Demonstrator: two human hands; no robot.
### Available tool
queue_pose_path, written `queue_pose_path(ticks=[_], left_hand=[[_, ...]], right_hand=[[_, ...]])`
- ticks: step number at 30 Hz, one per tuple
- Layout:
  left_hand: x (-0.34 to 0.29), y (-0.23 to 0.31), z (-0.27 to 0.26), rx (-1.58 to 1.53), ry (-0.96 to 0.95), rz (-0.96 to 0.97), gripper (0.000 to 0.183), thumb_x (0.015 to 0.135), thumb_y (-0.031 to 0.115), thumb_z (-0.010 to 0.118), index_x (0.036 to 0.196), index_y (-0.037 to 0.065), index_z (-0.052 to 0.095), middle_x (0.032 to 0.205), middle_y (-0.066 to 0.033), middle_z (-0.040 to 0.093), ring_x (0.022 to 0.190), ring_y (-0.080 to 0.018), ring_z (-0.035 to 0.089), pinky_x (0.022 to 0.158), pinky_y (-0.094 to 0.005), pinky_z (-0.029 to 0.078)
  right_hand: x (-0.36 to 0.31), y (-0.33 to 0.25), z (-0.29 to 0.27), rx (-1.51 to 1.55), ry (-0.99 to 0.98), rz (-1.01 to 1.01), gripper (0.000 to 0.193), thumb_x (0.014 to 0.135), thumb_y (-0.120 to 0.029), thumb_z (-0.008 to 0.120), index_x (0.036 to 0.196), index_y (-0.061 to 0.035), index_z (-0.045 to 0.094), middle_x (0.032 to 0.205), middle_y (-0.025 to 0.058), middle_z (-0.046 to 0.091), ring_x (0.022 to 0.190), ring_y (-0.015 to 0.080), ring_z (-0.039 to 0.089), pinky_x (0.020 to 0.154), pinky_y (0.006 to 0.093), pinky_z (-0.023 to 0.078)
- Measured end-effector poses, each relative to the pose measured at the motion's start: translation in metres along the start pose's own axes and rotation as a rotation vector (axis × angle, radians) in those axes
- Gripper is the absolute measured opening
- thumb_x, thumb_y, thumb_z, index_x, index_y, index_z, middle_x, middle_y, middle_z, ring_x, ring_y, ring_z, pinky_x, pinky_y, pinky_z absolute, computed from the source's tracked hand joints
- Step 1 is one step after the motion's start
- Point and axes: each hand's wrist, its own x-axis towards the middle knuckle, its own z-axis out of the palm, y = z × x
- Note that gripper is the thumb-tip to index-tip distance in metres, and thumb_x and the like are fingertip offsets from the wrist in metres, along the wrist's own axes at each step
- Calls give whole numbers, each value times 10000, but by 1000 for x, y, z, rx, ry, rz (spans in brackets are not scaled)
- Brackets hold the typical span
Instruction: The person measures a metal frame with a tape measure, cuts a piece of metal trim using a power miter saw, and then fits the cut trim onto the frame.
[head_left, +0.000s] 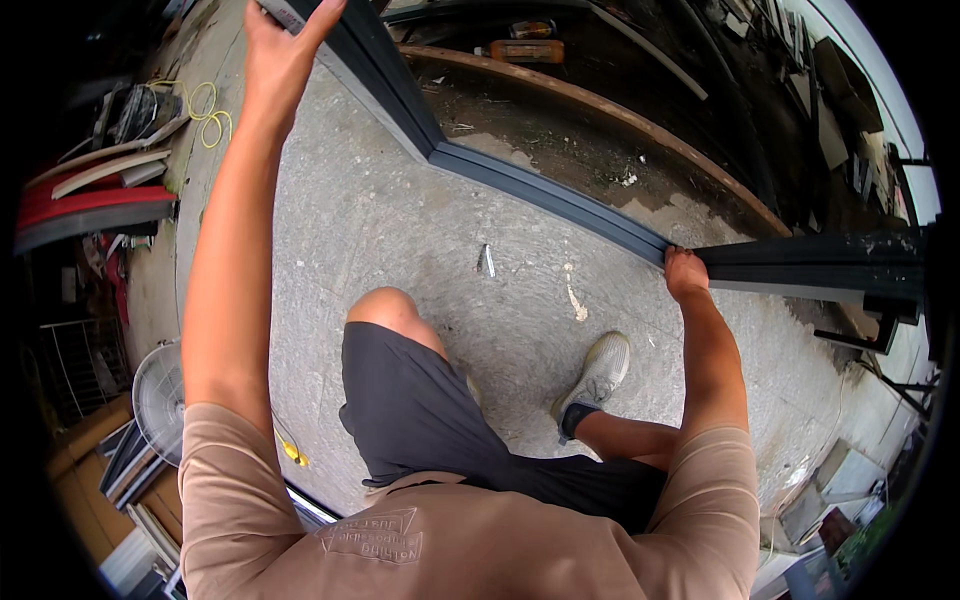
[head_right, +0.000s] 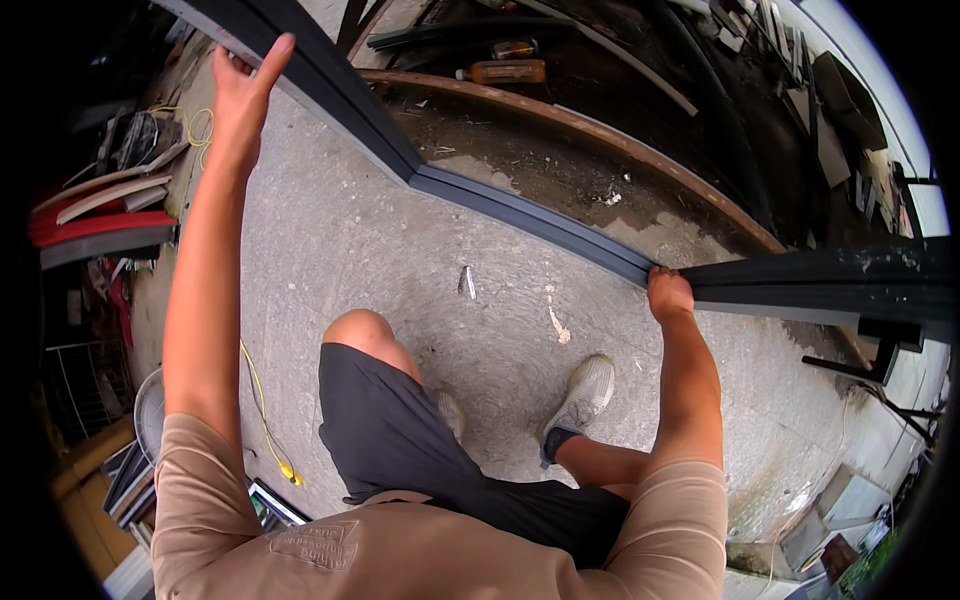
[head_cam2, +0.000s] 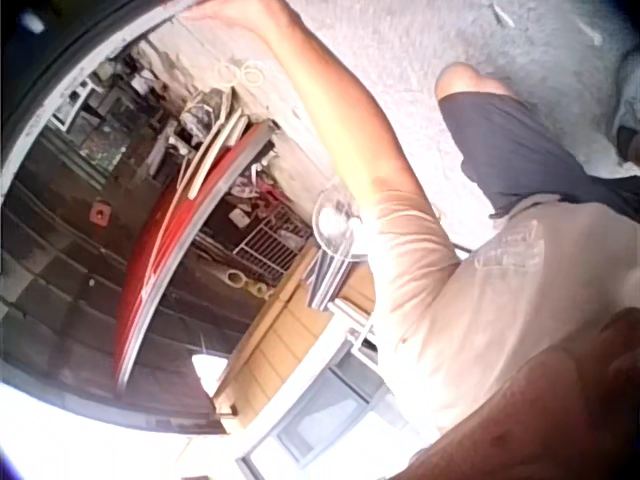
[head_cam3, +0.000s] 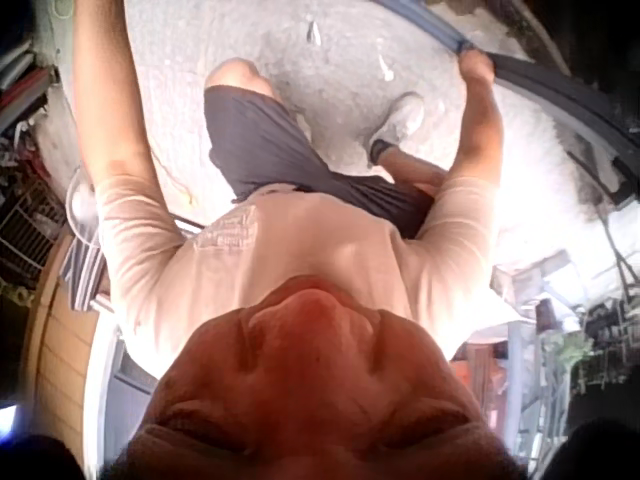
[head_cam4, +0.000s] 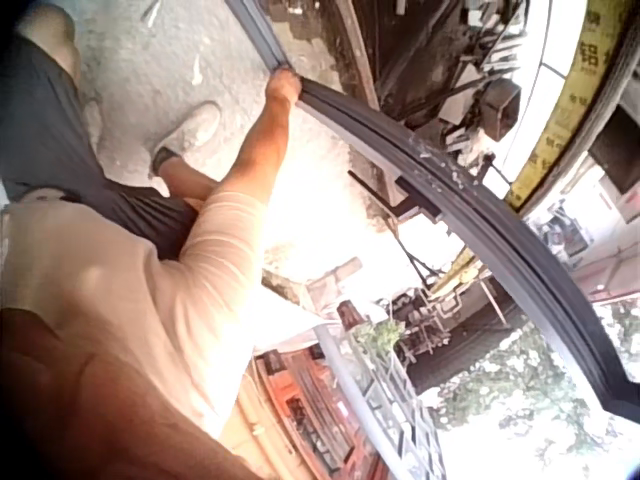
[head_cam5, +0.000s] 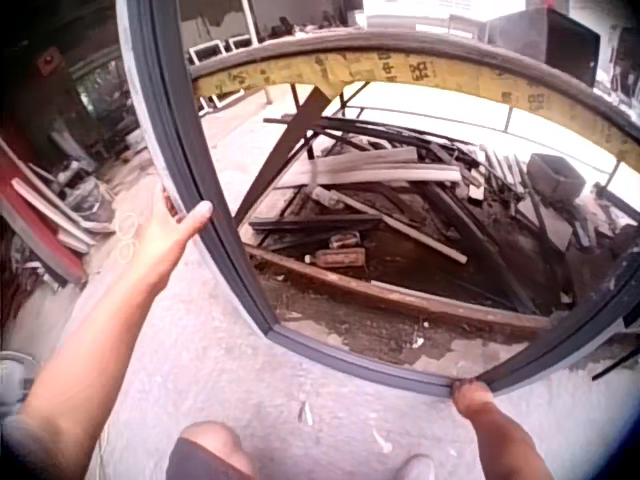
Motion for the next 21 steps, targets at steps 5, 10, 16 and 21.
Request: queue_pose_path(ticks=[5, 10, 16, 21], left_hand=[[4, -24, 29, 261, 302, -49, 762, 905, 446, 859, 1284, -89, 469, 1193, -244, 691, 1145, -347, 685, 1035, -398, 502], [3, -24, 34, 249, 288, 42, 641, 936, 376, 839, 1216, -75, 480, 1165, -263, 701, 1076, -361, 713, 969, -418, 536], [2, -18, 35, 241, 297, 40, 614, 944, 349, 837, 1224, -65, 479, 1164, -244, 698, 1087, -340, 705, 977, -407, 530], [2, -25, 35, 166, 283, 101, 598, 956, 348, 825, 1224, -60, 479, 1160, -239, 693, 1084, -337, 694, 980, -417, 523]], right_hand=[[-8, 1, -20, -17, 53, -18, 251, 966, -87, 590, 1210, -32, 618, 1166, 166, 712, 1105, 323, 727, 911, 401, 610], [-21, 4, -43, 25, 85, 5, 233, 979, -141, 619, 1200, -73, 647, 1169, 135, 726, 1147, 308, 710, 926, 406, 602], [-14, -15, -37, 23, -38, 41, 249, 1059, -147, 486, 1182, -53, 682, 1166, 189, 753, 1057, 351, 748, 892, 436, 614], [-9, -21, -10, -18, 36, 33, 295, 1073, -182, 453, 1226, -60, 674, 1186, 173, 757, 962, 349, 779, 806, 431, 637]])
